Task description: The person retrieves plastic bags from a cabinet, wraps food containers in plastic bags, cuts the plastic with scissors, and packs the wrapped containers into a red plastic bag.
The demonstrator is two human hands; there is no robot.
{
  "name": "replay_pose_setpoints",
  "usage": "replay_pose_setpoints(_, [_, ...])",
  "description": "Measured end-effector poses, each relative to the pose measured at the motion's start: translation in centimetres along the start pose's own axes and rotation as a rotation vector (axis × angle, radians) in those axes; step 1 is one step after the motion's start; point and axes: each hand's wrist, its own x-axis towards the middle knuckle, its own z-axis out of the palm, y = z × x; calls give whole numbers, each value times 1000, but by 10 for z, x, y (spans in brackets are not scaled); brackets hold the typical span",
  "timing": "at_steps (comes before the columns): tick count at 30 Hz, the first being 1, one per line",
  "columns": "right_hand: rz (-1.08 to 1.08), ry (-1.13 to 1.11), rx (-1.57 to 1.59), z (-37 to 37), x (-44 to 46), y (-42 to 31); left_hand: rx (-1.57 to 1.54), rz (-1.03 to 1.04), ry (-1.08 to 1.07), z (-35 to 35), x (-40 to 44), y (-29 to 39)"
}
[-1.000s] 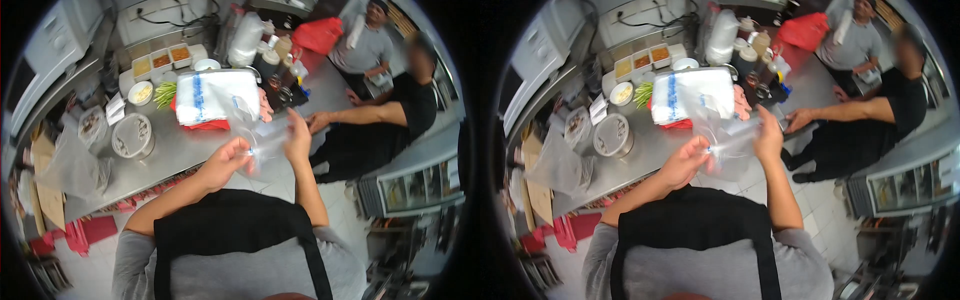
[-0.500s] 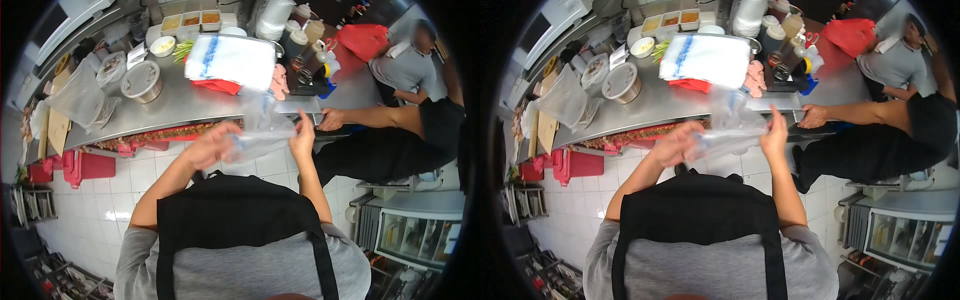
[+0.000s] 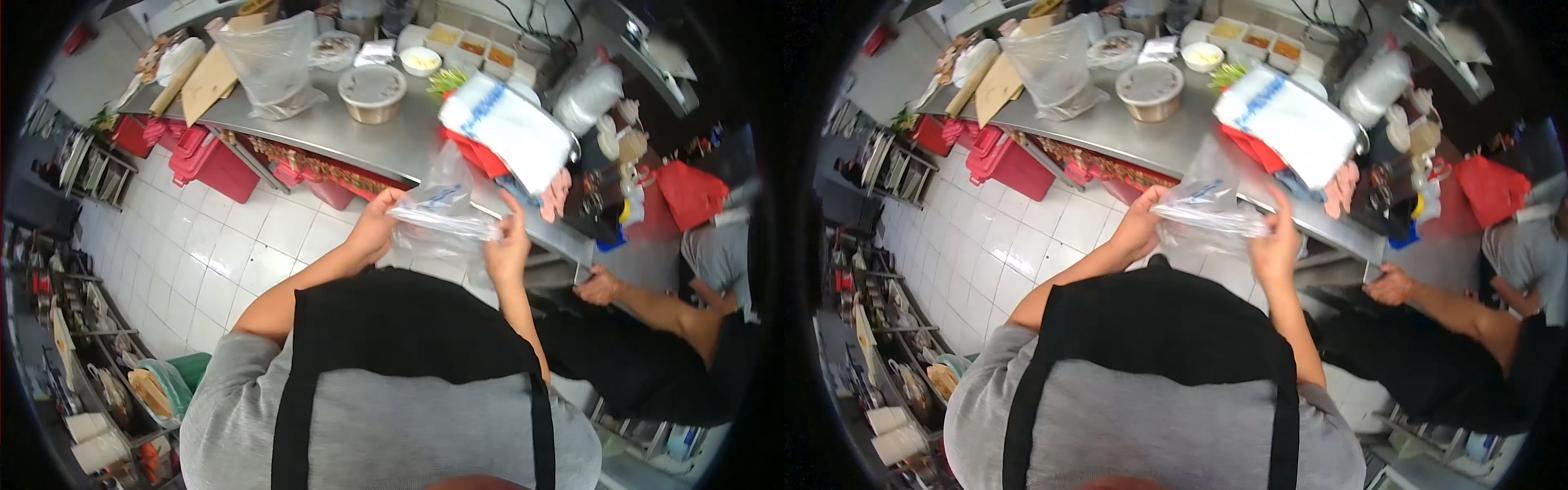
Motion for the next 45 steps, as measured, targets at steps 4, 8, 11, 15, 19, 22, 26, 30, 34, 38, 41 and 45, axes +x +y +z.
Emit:
replay_pose_setpoints(4, [31,16,117,5,23,48,244,-58,-125,26,-27,38])
replay_pose_setpoints(8, [123,-381,568,11,2,20,1296,287,519,-54,27,19])
replay_pose_setpoints(11, [156,-697,803,21,-10,-6,1039,451,403,-93,54,4])
replay_pose_setpoints(15, [-217,-189,-498,34,29,27,-122,-170,-246,-42,28,64])
replay_pose_setpoints(19, [-243,-139,-546,64,48,18,848,-2,139,-40,55,89])
replay_pose_setpoints(22, [-173,-166,-529,94,69,6,1448,446,233,-70,68,111])
replay_pose_setpoints(26, [-115,-215,-615,130,116,7,1663,833,-198,-102,72,148])
replay_pose_setpoints(30, [-141,-338,-532,165,126,-22,1896,749,-178,-132,90,183])
replay_pose_setpoints(34, [-391,-97,-526,178,122,-80,1892,596,-171,-132,101,202])
replay_pose_setpoints(38, [-300,-404,-261,243,122,-102,1778,511,-342,-136,106,208])
replay_pose_setpoints(41, [-363,-581,-620,283,124,-77,1724,331,-387,-150,112,214])
replay_pose_setpoints(45, [-255,-482,-4,270,144,-87,1575,206,-385,-187,109,240])
